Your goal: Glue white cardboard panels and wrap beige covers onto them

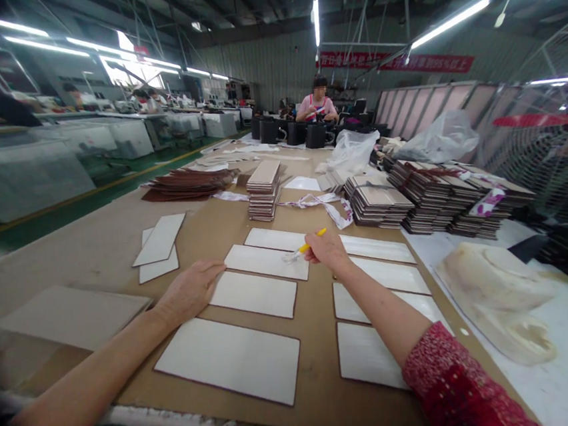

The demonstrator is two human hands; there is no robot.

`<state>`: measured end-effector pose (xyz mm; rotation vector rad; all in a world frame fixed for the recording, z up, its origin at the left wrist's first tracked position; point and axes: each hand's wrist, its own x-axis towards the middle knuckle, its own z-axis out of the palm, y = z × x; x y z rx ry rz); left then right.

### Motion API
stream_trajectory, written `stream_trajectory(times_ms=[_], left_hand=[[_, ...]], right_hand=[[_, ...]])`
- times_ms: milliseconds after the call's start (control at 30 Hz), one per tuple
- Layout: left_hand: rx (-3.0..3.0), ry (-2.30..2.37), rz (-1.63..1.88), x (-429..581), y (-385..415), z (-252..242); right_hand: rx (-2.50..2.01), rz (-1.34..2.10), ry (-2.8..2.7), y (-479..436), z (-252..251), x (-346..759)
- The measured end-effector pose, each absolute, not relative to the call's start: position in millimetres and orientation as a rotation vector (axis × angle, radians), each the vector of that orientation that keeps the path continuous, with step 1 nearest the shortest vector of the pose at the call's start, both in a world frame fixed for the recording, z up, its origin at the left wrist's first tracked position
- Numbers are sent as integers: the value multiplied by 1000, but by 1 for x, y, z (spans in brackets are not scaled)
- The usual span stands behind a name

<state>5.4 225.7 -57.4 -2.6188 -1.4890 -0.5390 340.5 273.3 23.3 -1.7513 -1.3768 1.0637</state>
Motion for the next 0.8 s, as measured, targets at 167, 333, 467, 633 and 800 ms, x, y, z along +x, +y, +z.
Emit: stream_trajectory(times_ms=[167, 333, 467, 633, 800], left_hand=[[-2613, -1481, -556, 4, 226, -58], [-2614, -1482, -580, 4, 226, -58], [-2614, -1503, -611, 6, 224, -56], [-2601, -1545, -615, 7, 220, -52], [-2600, -1573, -587, 7, 219, -51]], right_hand=[[-1742, 1015, -1312, 265, 24, 363], [-1681, 998, -1231, 258, 27, 380], [-1569, 1034, -1136, 254, 37, 373], [-1370, 1203, -1104, 257, 42, 321], [-1287, 1329, -1164, 266, 26, 256]])
